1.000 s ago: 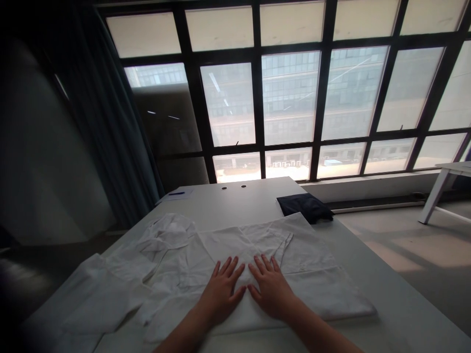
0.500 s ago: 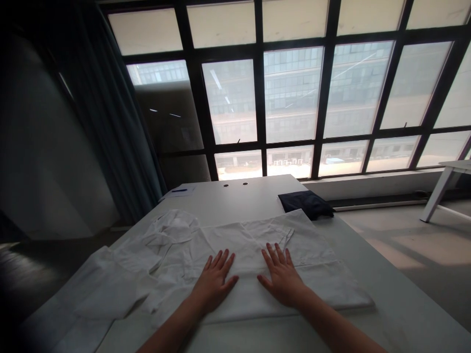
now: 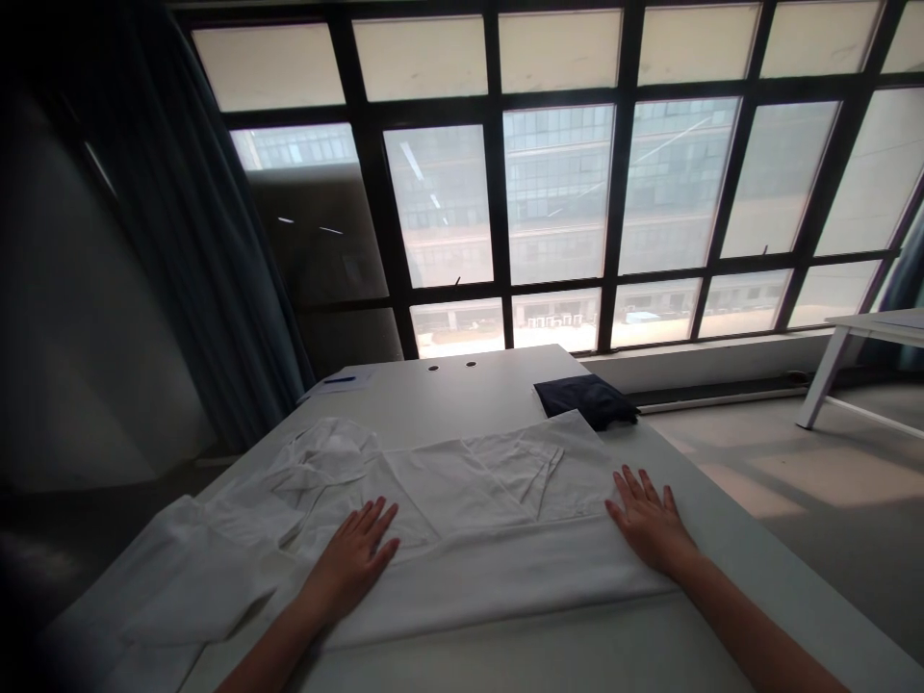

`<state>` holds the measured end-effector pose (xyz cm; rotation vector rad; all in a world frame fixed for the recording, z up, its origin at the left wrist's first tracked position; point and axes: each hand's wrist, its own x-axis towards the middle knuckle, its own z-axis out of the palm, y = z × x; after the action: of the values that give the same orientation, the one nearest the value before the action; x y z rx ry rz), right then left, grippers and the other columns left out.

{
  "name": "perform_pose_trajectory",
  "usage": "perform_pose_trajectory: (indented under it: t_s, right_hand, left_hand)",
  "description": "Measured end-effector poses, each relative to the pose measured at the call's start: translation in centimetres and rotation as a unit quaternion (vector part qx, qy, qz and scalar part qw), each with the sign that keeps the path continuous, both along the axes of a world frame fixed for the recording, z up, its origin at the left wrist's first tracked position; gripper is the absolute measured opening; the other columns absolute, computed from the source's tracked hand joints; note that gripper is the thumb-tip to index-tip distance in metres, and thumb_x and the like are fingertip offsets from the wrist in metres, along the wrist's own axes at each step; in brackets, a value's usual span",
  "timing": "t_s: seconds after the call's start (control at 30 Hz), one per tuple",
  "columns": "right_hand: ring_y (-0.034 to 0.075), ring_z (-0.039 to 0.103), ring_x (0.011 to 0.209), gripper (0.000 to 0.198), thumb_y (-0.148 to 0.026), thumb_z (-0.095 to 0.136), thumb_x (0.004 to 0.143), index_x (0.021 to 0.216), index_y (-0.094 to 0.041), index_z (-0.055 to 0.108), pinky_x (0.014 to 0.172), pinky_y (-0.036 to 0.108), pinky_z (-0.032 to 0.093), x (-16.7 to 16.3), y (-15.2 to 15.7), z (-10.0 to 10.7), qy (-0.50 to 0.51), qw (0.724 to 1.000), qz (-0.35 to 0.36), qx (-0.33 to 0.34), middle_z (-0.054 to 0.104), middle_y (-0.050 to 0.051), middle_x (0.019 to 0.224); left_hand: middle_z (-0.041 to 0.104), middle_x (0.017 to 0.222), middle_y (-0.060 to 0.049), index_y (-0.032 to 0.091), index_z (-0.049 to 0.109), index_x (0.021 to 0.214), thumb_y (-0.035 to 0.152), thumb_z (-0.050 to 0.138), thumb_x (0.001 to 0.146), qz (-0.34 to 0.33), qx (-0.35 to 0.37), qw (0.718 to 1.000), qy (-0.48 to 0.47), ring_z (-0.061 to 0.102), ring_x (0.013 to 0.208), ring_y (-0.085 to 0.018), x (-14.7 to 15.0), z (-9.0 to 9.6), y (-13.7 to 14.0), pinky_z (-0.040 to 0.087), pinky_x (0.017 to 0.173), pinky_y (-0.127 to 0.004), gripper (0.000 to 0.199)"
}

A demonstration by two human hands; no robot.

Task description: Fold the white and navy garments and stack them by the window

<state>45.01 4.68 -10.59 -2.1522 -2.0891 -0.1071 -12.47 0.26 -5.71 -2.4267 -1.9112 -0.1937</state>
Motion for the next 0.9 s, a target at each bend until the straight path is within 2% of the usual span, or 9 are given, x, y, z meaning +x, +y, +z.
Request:
perform_pose_trajectory:
  t_s: [0.13,0.27,0.43,0.5,0.57,0.67,0.73,0.8,0.9]
  right_hand:
    - [0.033,0.021,0.152,0.069,-0.051,0.024,0.096,0.155,-0.016,0.038,0.119,0.055,0.021,0.9,0.4,-0.9,0.002,0.998,-0.050,0.030,0.030,0.011,0.164]
    - [0.034,0.026,0.150,0.063,-0.047,0.024,0.097,0.148,-0.019,0.049,0.117,0.055,0.024,1.7,0.8,-1.3,0.005,0.997,-0.067,0.041,0.038,0.012,0.161]
    - [0.038,0.030,0.147,0.060,-0.047,0.026,0.097,0.142,-0.021,0.055,0.114,0.063,0.025,2.7,0.8,-0.2,0.002,0.993,-0.098,0.068,0.041,0.013,0.159]
    - [0.038,0.031,0.147,0.057,-0.043,0.029,0.096,0.137,-0.018,0.060,0.115,0.061,0.024,1.9,0.7,0.7,-0.004,0.992,-0.073,0.101,0.043,0.015,0.157]
    - [0.035,0.030,0.148,0.054,-0.044,0.033,0.097,0.134,-0.019,0.063,0.118,0.056,0.023,0.4,0.4,1.3,0.004,0.993,-0.007,0.116,0.044,0.014,0.156]
    - [0.033,0.027,0.150,0.060,-0.059,0.035,0.097,0.141,-0.025,0.057,0.120,0.055,0.020,-2.4,-0.3,1.7,0.034,0.993,0.082,0.080,0.039,0.009,0.160]
    - [0.032,0.024,0.152,0.068,-0.068,0.033,0.095,0.149,-0.029,0.048,0.121,0.056,0.018,-3.6,-0.7,1.5,0.046,0.993,0.101,0.035,0.035,0.007,0.163]
    - [0.031,0.023,0.152,0.074,-0.072,0.030,0.094,0.153,-0.030,0.042,0.122,0.055,0.016,-4.0,-1.0,1.4,0.047,0.994,0.102,0.001,0.032,0.006,0.164]
    - [0.029,0.023,0.152,0.076,-0.075,0.027,0.094,0.155,-0.031,0.039,0.123,0.052,0.015,-3.7,-1.2,1.6,0.045,0.994,0.102,-0.018,0.030,0.006,0.164]
  left_hand:
    - [0.033,0.163,-0.007,0.029,0.037,0.155,0.066,0.034,0.100,0.011,0.000,1.000,-0.005,0.029,0.151,-0.028,-0.2,-0.1,0.0,0.021,0.123,-0.048,0.066]
    - [0.034,0.162,-0.008,0.029,0.039,0.154,0.065,0.035,0.100,0.017,-0.004,1.000,-0.006,0.030,0.150,-0.028,-0.1,-0.1,0.0,0.021,0.123,-0.049,0.066]
    - [0.041,0.159,-0.009,0.026,0.047,0.150,0.061,0.040,0.099,0.015,0.031,0.999,0.003,0.035,0.148,-0.029,0.2,0.4,0.1,0.026,0.122,-0.049,0.062]
    - [0.043,0.158,-0.008,0.025,0.049,0.149,0.055,0.041,0.100,0.000,0.056,0.998,0.004,0.036,0.147,-0.029,0.9,0.8,0.0,0.027,0.121,-0.051,0.057]
    - [0.043,0.158,-0.007,0.027,0.049,0.149,0.051,0.042,0.101,-0.043,0.059,0.997,-0.001,0.036,0.148,-0.029,2.2,1.3,-0.3,0.028,0.122,-0.050,0.055]
    - [0.033,0.163,-0.003,0.033,0.039,0.154,0.057,0.042,0.101,-0.134,0.025,0.991,-0.016,0.033,0.149,-0.027,4.2,1.6,-1.1,0.028,0.123,-0.046,0.059]
    - [0.026,0.165,-0.001,0.037,0.028,0.158,0.062,0.040,0.100,-0.159,-0.004,0.987,-0.021,0.030,0.150,-0.027,4.9,1.5,-1.5,0.025,0.124,-0.047,0.064]
    - [0.022,0.166,0.000,0.039,0.023,0.159,0.065,0.037,0.100,-0.136,-0.025,0.990,-0.018,0.026,0.152,-0.028,4.8,1.3,-1.7,0.022,0.124,-0.050,0.065]
    - [0.021,0.166,0.000,0.038,0.023,0.158,0.067,0.031,0.101,-0.067,-0.041,0.997,-0.008,0.022,0.153,-0.028,3.6,1.1,-1.5,0.018,0.124,-0.052,0.065]
